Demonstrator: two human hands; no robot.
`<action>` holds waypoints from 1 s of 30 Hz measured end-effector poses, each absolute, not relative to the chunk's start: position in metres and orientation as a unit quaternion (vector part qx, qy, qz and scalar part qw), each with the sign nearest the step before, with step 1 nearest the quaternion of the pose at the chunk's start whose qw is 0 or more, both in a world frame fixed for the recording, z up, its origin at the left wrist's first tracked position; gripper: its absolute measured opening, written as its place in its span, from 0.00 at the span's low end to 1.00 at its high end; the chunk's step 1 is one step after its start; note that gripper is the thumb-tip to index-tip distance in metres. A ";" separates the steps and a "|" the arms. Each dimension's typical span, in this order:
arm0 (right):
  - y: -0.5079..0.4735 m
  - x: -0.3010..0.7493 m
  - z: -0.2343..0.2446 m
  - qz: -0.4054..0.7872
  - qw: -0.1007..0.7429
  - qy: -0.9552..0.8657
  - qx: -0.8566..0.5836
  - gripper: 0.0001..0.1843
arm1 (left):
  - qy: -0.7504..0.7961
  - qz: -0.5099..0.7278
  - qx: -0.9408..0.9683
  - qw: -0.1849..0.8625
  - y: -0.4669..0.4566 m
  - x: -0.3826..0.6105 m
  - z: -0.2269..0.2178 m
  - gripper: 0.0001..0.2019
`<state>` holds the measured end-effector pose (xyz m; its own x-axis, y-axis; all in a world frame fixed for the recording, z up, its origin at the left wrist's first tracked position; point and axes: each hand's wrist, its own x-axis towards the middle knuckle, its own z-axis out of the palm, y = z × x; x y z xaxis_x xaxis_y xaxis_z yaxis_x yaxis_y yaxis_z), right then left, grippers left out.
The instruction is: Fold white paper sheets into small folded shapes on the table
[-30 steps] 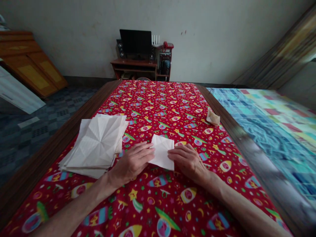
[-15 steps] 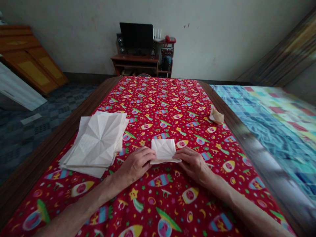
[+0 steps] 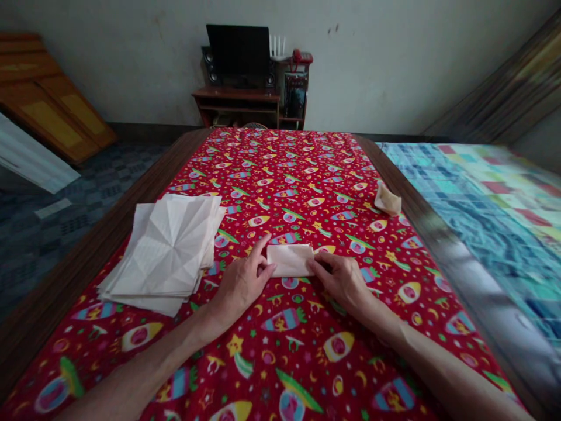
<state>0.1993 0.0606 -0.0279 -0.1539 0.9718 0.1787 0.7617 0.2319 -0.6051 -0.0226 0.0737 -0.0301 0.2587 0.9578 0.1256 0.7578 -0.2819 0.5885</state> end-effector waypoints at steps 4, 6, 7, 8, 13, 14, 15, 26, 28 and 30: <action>0.065 0.196 -0.024 0.132 0.225 -0.756 -0.600 0.18 | 0.588 0.191 0.769 0.161 0.077 -0.018 -0.026 0.32; 0.066 0.194 -0.023 0.105 0.198 -0.761 -0.608 0.18 | 0.595 0.172 0.775 0.130 0.078 -0.016 -0.025 0.30; 0.067 0.193 -0.023 0.095 0.187 -0.763 -0.611 0.18 | 0.597 0.163 0.777 0.114 0.079 -0.016 -0.025 0.29; 0.067 0.192 -0.022 0.087 0.178 -0.765 -0.613 0.17 | 0.597 0.153 0.781 0.098 0.080 -0.015 -0.025 0.28; 0.066 0.189 -0.019 0.069 0.144 -0.769 -0.619 0.18 | 0.561 0.124 0.817 0.039 0.080 -0.015 -0.025 0.17; 0.066 0.189 -0.019 0.068 0.139 -0.769 -0.620 0.18 | 0.552 0.128 0.823 0.029 0.079 -0.016 -0.025 0.15; 0.066 0.189 -0.018 0.067 0.135 -0.770 -0.620 0.18 | 0.542 0.136 0.829 0.018 0.079 -0.016 -0.025 0.15; 0.067 0.188 -0.020 0.053 0.127 -0.772 -0.620 0.19 | 0.336 0.152 0.929 0.028 0.063 -0.004 -0.036 0.20; 0.068 0.188 -0.021 0.051 0.131 -0.773 -0.618 0.19 | 0.337 0.128 0.932 0.033 0.058 -0.003 -0.036 0.22; 0.069 0.190 -0.022 0.057 0.145 -0.775 -0.612 0.17 | 0.334 0.111 0.935 0.029 0.055 -0.004 -0.036 0.24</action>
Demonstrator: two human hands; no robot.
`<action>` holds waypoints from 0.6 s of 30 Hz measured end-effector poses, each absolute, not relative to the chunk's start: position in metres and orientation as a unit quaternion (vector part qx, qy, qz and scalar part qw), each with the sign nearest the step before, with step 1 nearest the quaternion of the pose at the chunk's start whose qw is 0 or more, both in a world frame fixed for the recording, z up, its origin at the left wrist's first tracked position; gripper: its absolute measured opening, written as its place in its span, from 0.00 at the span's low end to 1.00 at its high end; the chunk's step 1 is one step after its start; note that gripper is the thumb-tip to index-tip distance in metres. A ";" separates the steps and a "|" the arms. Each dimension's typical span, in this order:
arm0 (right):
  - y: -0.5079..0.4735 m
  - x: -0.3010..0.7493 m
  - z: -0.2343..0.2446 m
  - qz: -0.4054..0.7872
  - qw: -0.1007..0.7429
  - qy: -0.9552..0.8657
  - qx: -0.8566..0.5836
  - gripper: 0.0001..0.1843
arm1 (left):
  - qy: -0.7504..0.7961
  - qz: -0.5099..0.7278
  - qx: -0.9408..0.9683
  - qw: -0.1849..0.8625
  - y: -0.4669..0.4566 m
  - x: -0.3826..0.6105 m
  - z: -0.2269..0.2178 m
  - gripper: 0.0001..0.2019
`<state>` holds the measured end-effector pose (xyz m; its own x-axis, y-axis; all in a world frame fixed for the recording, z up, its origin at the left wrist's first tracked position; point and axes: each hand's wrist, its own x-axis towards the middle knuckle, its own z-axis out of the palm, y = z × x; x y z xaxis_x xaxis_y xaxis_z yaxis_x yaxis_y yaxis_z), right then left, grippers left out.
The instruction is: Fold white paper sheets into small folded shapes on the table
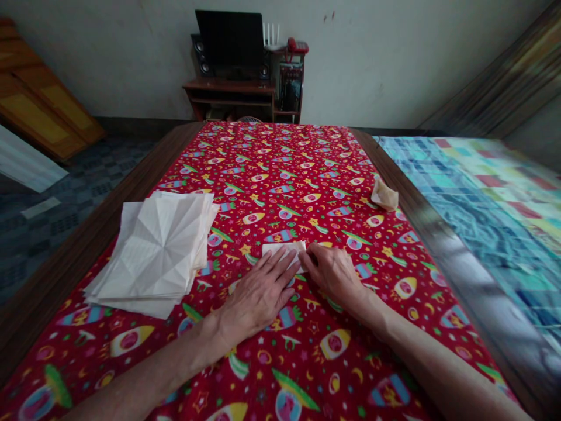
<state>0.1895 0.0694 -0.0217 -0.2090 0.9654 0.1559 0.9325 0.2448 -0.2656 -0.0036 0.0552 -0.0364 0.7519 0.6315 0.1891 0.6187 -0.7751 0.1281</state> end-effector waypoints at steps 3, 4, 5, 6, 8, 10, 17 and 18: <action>0.068 0.193 -0.023 0.059 0.188 -0.778 -0.597 0.14 | 0.336 0.100 0.936 0.025 0.053 -0.004 -0.036 0.26; 0.065 0.194 -0.023 0.043 0.204 -0.778 -0.592 0.13 | 0.338 0.097 0.936 0.026 0.053 -0.004 -0.035 0.25; 0.060 0.195 -0.024 0.020 0.219 -0.782 -0.583 0.13 | 0.340 0.094 0.935 0.027 0.053 -0.004 -0.035 0.25; 0.054 0.196 -0.024 -0.006 0.227 -0.790 -0.569 0.14 | 0.342 0.092 0.935 0.029 0.053 -0.004 -0.035 0.25; 0.039 0.196 -0.025 -0.038 0.230 -0.834 -0.501 0.17 | 0.343 0.091 0.934 0.031 0.053 -0.004 -0.035 0.25; 0.023 0.196 -0.027 -0.035 0.214 -0.883 -0.417 0.21 | 0.345 0.096 0.933 0.031 0.053 -0.004 -0.036 0.25; 0.011 0.201 -0.037 0.040 0.120 -0.915 -0.382 0.37 | 0.356 0.095 0.929 0.024 0.047 -0.012 -0.033 0.26; 0.013 0.203 -0.037 0.043 0.117 -0.917 -0.380 0.37 | 0.357 0.095 0.929 0.023 0.046 -0.014 -0.032 0.26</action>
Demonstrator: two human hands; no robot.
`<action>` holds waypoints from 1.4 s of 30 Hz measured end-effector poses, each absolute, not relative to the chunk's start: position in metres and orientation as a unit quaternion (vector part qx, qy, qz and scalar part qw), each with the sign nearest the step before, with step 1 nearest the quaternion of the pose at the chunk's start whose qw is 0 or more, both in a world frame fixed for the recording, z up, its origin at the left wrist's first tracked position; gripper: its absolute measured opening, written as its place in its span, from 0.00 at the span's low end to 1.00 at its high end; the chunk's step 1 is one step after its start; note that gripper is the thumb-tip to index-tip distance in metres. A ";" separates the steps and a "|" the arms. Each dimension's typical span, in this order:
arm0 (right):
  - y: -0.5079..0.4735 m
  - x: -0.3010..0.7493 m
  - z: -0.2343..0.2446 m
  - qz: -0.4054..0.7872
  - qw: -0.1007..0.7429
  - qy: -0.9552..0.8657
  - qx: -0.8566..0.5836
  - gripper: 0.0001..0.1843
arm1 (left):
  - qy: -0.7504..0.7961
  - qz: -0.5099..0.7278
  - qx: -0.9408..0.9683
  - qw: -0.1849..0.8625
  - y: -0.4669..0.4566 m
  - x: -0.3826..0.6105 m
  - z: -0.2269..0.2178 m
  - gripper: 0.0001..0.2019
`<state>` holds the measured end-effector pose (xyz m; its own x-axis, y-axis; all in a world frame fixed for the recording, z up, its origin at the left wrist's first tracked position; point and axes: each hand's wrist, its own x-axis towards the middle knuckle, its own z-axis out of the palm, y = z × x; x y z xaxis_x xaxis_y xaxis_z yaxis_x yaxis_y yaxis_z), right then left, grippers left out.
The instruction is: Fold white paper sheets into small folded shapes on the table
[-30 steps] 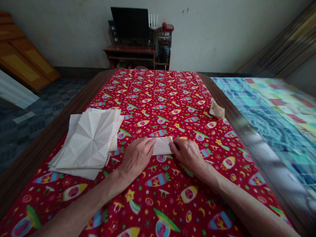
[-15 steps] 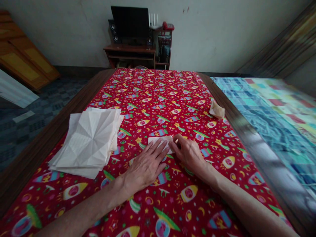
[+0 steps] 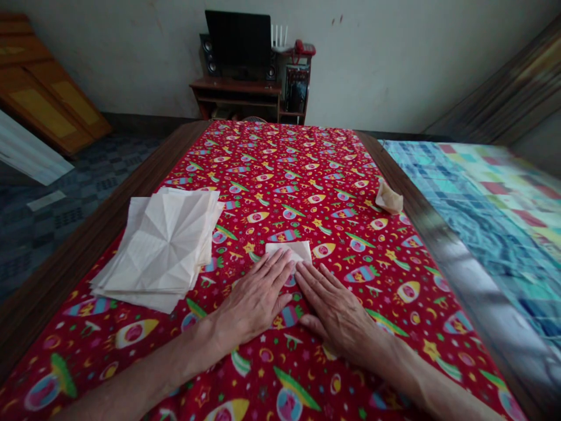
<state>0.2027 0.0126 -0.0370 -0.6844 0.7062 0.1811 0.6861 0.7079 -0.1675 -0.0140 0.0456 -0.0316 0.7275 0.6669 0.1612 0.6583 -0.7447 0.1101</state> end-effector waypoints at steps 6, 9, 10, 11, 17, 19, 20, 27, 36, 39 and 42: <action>0.015 0.212 -0.033 0.051 0.093 -0.917 -0.385 0.35 | 0.381 0.098 0.919 0.017 0.035 -0.032 -0.029 0.23; 0.015 0.216 -0.031 0.037 0.095 -0.916 -0.389 0.34 | 0.385 0.099 0.918 0.011 0.030 -0.041 -0.029 0.22; 0.015 0.217 -0.031 0.033 0.097 -0.915 -0.390 0.34 | 0.385 0.098 0.918 0.007 0.029 -0.043 -0.029 0.22; 0.015 0.217 -0.031 0.028 0.100 -0.914 -0.391 0.33 | 0.384 0.095 0.918 0.003 0.028 -0.045 -0.028 0.22; 0.021 0.207 -0.029 0.036 0.130 -0.918 -0.374 0.33 | 0.375 0.102 0.921 -0.008 0.033 -0.031 -0.025 0.22; 0.025 0.203 -0.029 0.052 0.134 -0.920 -0.364 0.34 | 0.357 0.106 0.928 0.001 0.037 -0.024 -0.026 0.23; 0.027 0.203 -0.029 0.057 0.133 -0.921 -0.361 0.34 | 0.348 0.107 0.931 0.004 0.039 -0.021 -0.026 0.23; 0.051 0.214 -0.032 0.041 0.126 -0.897 -0.421 0.31 | 0.379 0.106 0.919 -0.012 0.044 -0.024 -0.024 0.21; 0.068 0.213 -0.027 0.052 0.266 -0.817 -0.509 0.20 | 0.386 0.124 0.914 -0.006 0.045 -0.027 -0.032 0.20; 0.060 0.212 -0.024 0.076 0.271 -0.773 -0.568 0.14 | 0.384 0.149 0.911 0.003 0.045 -0.028 -0.034 0.20; 0.057 0.209 -0.025 0.101 0.236 -0.776 -0.576 0.12 | 0.380 0.166 0.910 0.013 0.045 -0.028 -0.035 0.20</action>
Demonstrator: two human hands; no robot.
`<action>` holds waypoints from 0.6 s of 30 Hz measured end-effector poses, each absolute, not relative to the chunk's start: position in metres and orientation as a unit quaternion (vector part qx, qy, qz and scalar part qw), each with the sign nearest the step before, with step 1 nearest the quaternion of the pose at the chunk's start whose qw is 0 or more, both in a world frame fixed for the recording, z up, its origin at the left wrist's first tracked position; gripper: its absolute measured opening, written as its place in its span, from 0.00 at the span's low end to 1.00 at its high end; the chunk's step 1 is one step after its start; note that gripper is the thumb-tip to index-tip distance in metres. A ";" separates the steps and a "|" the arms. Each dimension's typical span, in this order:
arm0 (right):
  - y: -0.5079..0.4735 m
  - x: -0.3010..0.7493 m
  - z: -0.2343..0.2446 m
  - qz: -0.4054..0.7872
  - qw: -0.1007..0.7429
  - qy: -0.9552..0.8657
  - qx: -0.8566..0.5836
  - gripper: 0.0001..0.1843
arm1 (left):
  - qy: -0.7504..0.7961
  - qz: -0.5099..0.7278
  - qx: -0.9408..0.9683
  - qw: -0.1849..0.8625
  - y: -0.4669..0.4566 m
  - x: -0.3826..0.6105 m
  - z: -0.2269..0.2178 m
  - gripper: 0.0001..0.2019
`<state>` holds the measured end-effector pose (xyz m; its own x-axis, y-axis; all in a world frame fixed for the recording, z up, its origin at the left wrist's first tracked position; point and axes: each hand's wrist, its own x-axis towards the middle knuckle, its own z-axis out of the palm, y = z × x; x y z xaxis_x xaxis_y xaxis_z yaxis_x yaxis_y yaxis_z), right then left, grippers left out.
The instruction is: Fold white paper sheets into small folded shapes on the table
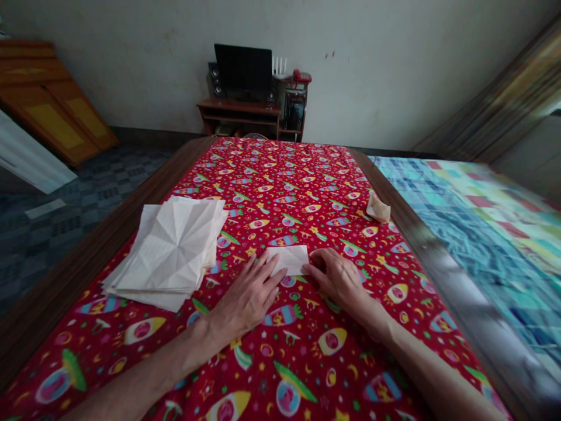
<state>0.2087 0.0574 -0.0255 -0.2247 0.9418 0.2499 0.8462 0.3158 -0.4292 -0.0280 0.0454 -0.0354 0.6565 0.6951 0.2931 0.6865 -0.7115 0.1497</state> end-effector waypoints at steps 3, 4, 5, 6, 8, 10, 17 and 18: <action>0.059 0.205 -0.029 0.135 0.235 -0.770 -0.577 0.09 | 0.371 0.179 0.911 0.018 0.046 -0.028 -0.036 0.20; 0.060 0.203 -0.030 0.152 0.237 -0.767 -0.576 0.08 | 0.370 0.182 0.911 0.019 0.047 -0.028 -0.036 0.20; 0.059 0.202 -0.031 0.169 0.241 -0.762 -0.576 0.07 | 0.369 0.186 0.910 0.020 0.047 -0.029 -0.037 0.20; 0.059 0.201 -0.032 0.178 0.249 -0.757 -0.577 0.06 | 0.368 0.190 0.910 0.019 0.047 -0.029 -0.037 0.20; 0.058 0.199 -0.033 0.171 0.271 -0.750 -0.579 0.12 | 0.365 0.193 0.910 0.019 0.047 -0.029 -0.037 0.20; 0.057 0.199 -0.034 0.138 0.288 -0.749 -0.581 0.19 | 0.362 0.193 0.912 0.018 0.047 -0.030 -0.038 0.20; 0.058 0.196 -0.035 0.156 0.265 -0.761 -0.571 0.08 | 0.355 0.200 0.913 0.017 0.046 -0.031 -0.040 0.20; 0.057 0.196 -0.035 0.164 0.265 -0.767 -0.560 0.09 | 0.355 0.201 0.913 0.017 0.046 -0.031 -0.040 0.21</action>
